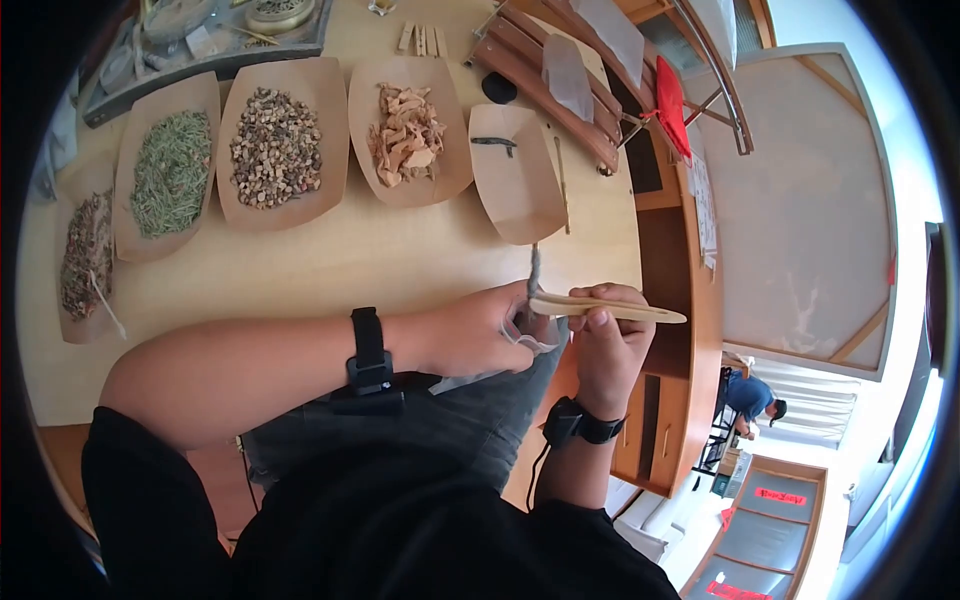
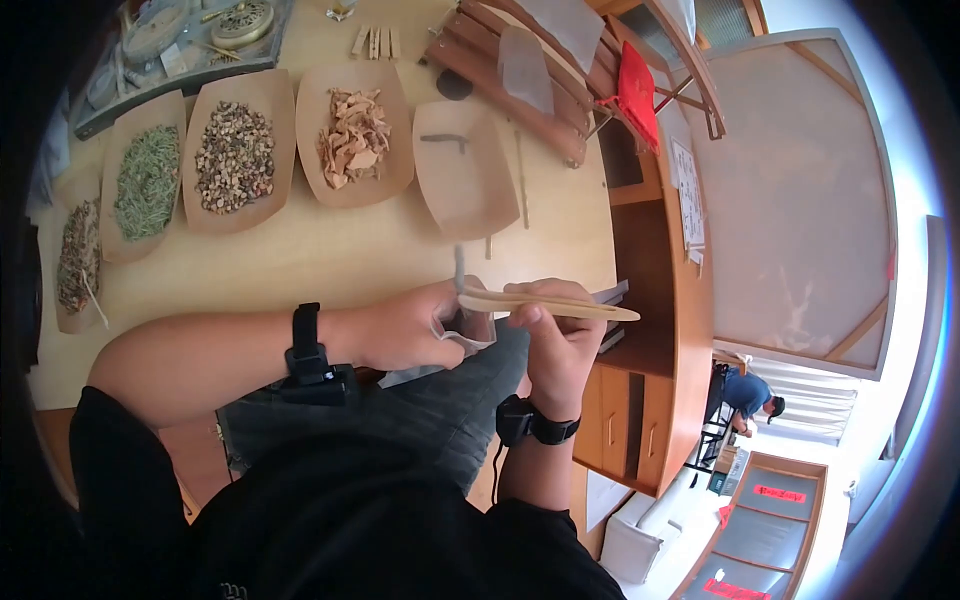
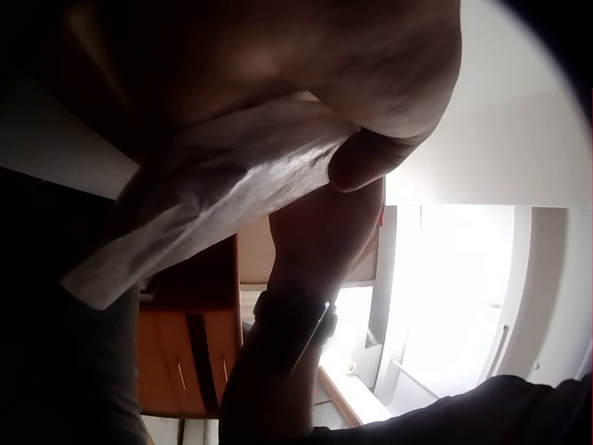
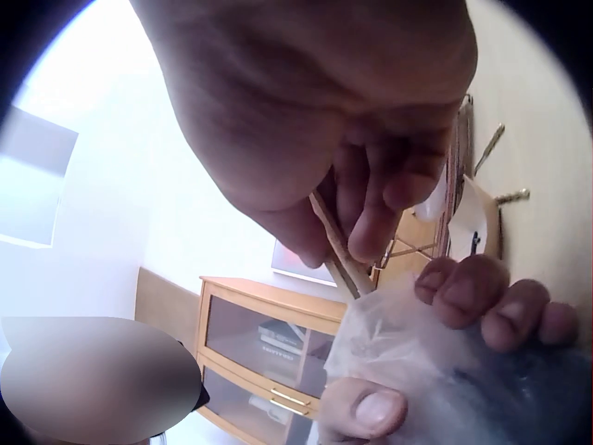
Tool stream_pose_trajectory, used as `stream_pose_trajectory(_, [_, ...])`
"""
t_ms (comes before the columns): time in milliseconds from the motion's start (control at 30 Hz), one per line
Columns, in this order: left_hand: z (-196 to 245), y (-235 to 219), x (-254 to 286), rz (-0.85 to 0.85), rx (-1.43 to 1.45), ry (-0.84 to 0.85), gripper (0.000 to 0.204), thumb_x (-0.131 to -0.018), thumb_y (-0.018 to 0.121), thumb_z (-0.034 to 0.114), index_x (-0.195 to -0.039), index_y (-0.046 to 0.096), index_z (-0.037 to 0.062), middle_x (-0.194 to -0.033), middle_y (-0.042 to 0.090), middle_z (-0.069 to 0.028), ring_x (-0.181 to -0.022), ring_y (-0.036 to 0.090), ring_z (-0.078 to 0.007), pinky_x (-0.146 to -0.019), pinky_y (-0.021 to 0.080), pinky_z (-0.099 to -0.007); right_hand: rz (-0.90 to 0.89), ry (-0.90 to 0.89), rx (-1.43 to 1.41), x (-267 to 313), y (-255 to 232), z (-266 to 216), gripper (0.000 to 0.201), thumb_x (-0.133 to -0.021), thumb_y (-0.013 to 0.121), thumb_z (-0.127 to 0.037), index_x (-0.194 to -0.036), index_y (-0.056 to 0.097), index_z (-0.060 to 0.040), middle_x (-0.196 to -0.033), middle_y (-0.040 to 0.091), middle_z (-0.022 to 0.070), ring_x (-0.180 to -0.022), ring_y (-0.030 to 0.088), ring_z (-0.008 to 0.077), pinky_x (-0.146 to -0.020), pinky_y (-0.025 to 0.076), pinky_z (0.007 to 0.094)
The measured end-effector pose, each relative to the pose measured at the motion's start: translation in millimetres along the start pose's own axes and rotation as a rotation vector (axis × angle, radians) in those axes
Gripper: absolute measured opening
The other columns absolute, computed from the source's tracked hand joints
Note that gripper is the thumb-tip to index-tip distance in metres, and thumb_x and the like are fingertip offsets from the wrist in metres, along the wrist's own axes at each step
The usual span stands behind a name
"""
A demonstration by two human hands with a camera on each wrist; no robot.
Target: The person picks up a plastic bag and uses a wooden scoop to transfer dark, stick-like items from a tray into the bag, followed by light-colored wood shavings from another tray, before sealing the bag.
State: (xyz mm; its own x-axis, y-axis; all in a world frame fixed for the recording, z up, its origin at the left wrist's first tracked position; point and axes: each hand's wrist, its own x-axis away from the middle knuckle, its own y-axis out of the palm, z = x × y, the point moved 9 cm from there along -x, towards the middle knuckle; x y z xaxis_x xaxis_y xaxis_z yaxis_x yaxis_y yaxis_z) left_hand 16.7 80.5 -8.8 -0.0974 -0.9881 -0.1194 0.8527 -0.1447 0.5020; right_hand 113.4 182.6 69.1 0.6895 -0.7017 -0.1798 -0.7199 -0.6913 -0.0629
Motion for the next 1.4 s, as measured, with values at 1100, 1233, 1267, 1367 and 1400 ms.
stream_pose_trajectory(1100, [1.9,7.4,8.0,-0.043,-0.242,0.011,0.04,-0.089,0.073,0.008,-0.125,0.054,0.0069,-0.111,0.066,-0.0033,-0.1,0.063,-0.0136,-0.09,0.053,-0.0325,-0.033,-0.083,0.718,-134.5,50.6,4.5,0.022,-0.095,0.079,-0.013,-0.108,0.077,0.0042,-0.091,0.078,0.0096,-0.08,0.071,0.0129,-0.072,0.053,0.029])
stream_pose_trajectory(1233, [2.2,3.4,5.3,0.001,-0.206,0.03,0.045,-0.088,0.071,0.003,-0.127,0.051,0.0079,-0.114,0.062,-0.0024,-0.103,0.059,-0.013,-0.09,0.052,-0.0328,0.008,-0.057,0.092,-64.7,22.4,-28.0,0.013,-0.095,0.076,-0.008,-0.102,0.072,0.003,-0.088,0.071,0.0085,-0.08,0.066,0.0144,-0.073,0.05,0.0274])
stream_pose_trajectory(1267, [3.2,2.9,4.6,0.015,-0.164,0.047,0.046,-0.087,0.07,0.001,-0.128,0.05,0.008,-0.115,0.06,-0.0027,-0.106,0.059,-0.0133,-0.092,0.052,-0.0328,-0.029,-0.112,-0.015,-45.4,20.0,-36.0,0.011,-0.092,0.077,-0.005,-0.098,0.074,0.003,-0.088,0.073,0.0098,-0.08,0.068,0.0157,-0.072,0.052,0.0291])
stream_pose_trajectory(1367, [2.5,3.3,3.5,0.028,-0.119,0.067,0.049,-0.087,0.073,0.004,-0.129,0.047,0.0072,-0.115,0.063,-0.0072,-0.103,0.062,-0.0171,-0.092,0.053,-0.034,-0.067,0.004,0.027,-9.8,15.9,-40.0,0.019,-0.082,0.084,-0.002,-0.096,0.073,0.003,-0.091,0.076,0.0146,-0.084,0.07,0.0188,-0.075,0.054,0.0305])
stream_pose_trajectory(1400, [0.3,4.1,3.3,0.016,-0.122,0.055,0.049,-0.087,0.073,0.004,-0.129,0.047,0.0072,-0.115,0.063,-0.0072,-0.103,0.062,-0.0171,-0.092,0.053,-0.034,-0.05,0.005,0.022,-5.7,10.6,-42.4,0.019,-0.082,0.084,-0.002,-0.096,0.073,0.003,-0.091,0.076,0.0146,-0.084,0.07,0.0188,-0.075,0.054,0.0305])
